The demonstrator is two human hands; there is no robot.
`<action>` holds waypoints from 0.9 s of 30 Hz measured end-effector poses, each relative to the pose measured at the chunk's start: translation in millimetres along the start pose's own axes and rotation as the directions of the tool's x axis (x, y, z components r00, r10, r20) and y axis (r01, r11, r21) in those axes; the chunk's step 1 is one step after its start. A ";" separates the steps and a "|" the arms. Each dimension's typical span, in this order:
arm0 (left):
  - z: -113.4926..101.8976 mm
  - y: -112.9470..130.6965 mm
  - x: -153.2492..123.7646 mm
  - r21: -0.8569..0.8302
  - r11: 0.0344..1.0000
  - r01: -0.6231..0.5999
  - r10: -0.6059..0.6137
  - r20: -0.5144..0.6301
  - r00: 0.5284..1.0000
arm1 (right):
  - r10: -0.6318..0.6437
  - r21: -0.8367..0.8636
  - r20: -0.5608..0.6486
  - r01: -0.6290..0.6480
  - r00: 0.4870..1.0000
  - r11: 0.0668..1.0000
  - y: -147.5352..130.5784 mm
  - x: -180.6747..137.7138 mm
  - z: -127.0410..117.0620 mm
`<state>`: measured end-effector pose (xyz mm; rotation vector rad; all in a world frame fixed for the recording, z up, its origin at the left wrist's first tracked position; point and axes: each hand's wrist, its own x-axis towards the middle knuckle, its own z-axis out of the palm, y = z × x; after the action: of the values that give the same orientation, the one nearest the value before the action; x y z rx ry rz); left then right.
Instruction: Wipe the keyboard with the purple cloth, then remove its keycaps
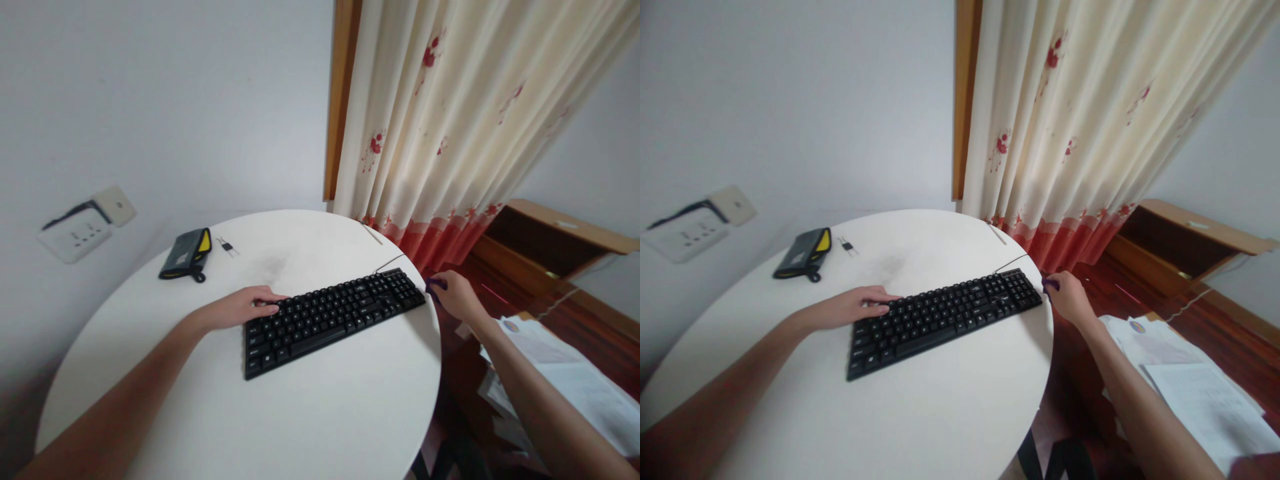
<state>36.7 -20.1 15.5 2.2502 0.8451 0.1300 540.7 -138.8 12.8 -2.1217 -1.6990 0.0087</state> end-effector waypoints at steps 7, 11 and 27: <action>-0.2 -1.3 -0.8 0.017 1.000 0.022 -0.022 0.003 1.000 | 0.038 0.307 -0.023 -0.029 0.999 0.951 -23.8 60.3 45.3; 0.1 -0.3 -0.9 -0.001 1.000 0.026 -0.026 -0.008 1.000 | 0.057 0.351 0.005 -0.056 0.998 0.935 -21.8 56.5 57.5; 0.5 3.7 -0.1 0.015 1.000 0.011 -0.011 -0.008 1.000 | 0.149 0.283 -0.059 -0.126 0.987 0.951 -5.2 -51.1 32.8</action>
<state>38.8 -22.4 17.5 2.2596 0.8656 0.1279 514.3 -175.3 -28.3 -1.9953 -1.4093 0.1913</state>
